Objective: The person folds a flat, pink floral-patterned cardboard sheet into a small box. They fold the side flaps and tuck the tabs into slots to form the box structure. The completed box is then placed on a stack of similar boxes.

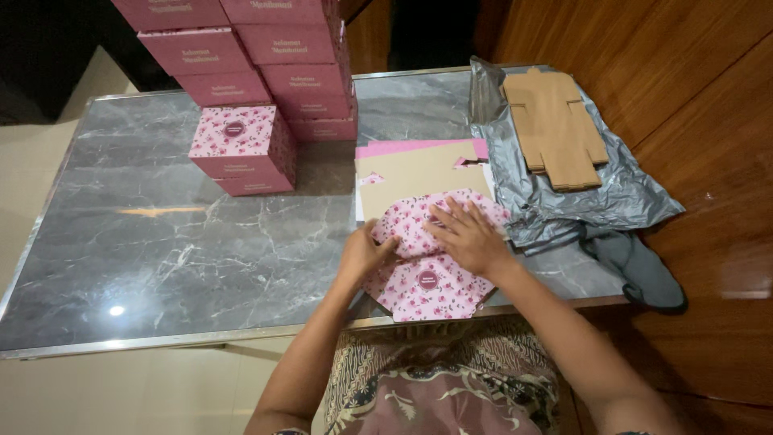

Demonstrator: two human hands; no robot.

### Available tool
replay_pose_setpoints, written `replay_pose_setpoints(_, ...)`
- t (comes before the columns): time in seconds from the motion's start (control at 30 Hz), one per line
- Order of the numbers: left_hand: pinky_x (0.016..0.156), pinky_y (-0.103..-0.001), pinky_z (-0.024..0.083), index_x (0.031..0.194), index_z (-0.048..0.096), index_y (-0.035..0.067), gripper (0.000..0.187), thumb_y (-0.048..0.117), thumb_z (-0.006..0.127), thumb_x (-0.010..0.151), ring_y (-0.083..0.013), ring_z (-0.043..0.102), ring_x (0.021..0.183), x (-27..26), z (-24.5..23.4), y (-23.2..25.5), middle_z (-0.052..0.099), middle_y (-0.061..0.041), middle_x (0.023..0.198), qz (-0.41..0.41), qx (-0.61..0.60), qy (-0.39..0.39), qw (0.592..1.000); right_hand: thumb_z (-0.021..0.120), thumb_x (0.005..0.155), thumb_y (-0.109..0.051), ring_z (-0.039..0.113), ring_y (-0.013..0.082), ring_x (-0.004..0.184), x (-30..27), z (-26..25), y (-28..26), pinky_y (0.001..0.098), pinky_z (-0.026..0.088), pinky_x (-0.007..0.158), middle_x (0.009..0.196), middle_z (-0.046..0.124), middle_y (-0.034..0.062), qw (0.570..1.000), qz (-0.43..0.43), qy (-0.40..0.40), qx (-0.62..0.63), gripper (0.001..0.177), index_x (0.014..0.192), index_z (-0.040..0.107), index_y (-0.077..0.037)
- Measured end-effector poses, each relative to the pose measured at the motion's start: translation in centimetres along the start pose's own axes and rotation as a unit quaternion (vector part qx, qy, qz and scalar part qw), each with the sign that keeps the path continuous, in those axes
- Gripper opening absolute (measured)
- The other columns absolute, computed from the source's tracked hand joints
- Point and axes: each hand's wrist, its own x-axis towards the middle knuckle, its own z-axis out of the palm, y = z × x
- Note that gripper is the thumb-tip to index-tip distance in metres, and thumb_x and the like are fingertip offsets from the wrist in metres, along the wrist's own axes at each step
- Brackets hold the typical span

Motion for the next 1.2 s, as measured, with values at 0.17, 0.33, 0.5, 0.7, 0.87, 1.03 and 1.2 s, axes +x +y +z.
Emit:
replay_pose_setpoints(0.17,0.106,-0.051,0.04,0.152,0.042,0.012,0.081,0.037,0.076,0.082,-0.0389,0.052,0.13,-1.5,0.3,1.6,0.055,-0.024,0.143,0.102,0.154,0.108,0.977,0.044,0.104,-0.039,0.017,0.0289,0.155,1.5,0.4,1.0,0.0562,0.01,0.124,0.167,0.03,0.0007,0.996,0.014,-0.083,0.009,0.05,0.153,0.044,-0.032)
replay_pose_setpoints(0.33,0.123,-0.059,0.018,0.149,0.047,0.026,0.056,0.035,0.063,0.096,-0.03,0.033,0.15,-0.4,2.9,1.1,0.048,-0.008,0.158,0.277,0.276,0.093,0.916,0.049,0.102,-0.034,0.018,0.0306,0.155,2.4,1.3,1.9,0.056,0.013,0.123,0.165,0.033,0.0048,0.992,0.012,-0.108,0.057,0.051,0.152,0.047,-0.028)
replay_pose_setpoints(0.5,0.121,-0.06,0.022,0.154,0.043,0.017,0.06,0.033,0.057,0.098,-0.0337,0.032,0.151,3.0,6.0,2.1,0.045,-0.012,0.158,0.249,0.229,0.004,0.941,0.051,0.102,-0.034,0.021,0.0262,0.16,2.8,2.4,2.8,0.0526,0.015,0.131,0.163,0.04,0.0047,0.983,0.05,-0.167,0.054,0.04,0.139,0.06,-0.023)
replay_pose_setpoints(0.7,0.12,-0.062,0.02,0.157,0.039,0.018,0.057,0.029,0.053,0.103,-0.0381,0.03,0.151,4.1,6.7,1.9,0.038,-0.016,0.162,0.266,0.217,0.008,0.939,0.05,0.099,-0.042,0.009,0.0342,0.154,2.9,2.4,2.2,0.0581,0.007,0.121,0.165,0.024,0.0163,0.989,0.056,-0.138,0.028,0.068,0.154,0.035,-0.004)
replay_pose_setpoints(0.87,0.121,-0.061,0.018,0.16,0.032,0.016,0.071,0.022,0.056,0.093,-0.038,0.028,0.152,3.6,6.5,2.3,0.035,-0.017,0.163,0.256,0.245,0.001,0.935,0.043,0.101,-0.042,0.004,0.0348,0.155,3.4,1.9,0.9,0.0586,0.004,0.121,0.168,0.014,0.0155,0.984,0.108,-0.144,0.0,0.072,0.159,0.025,-0.003)
replay_pose_setpoints(1.03,0.123,-0.061,0.018,0.16,0.032,0.015,0.066,0.024,0.053,0.098,-0.0367,0.029,0.153,3.6,6.4,2.4,0.036,-0.016,0.164,0.249,0.238,0.023,0.939,0.038,0.105,-0.045,-0.004,0.0308,0.159,3.3,-1.1,-3.1,0.058,0.001,0.124,0.173,-0.001,0.01,0.953,0.233,-0.195,-0.002,0.07,0.163,0.014,-0.013)
replay_pose_setpoints(1.2,0.119,-0.067,0.016,0.157,0.033,0.016,0.065,0.04,0.053,0.1,-0.0362,0.029,0.15,2.8,5.1,3.6,0.039,-0.015,0.159,0.201,0.211,0.028,0.956,0.041,0.108,-0.05,-0.015,0.0292,0.157,0.4,-4.7,-2.1,0.0555,-0.006,0.125,0.17,-0.016,0.0107,0.914,0.344,-0.203,0.067,0.077,0.162,-0.002,-0.017)
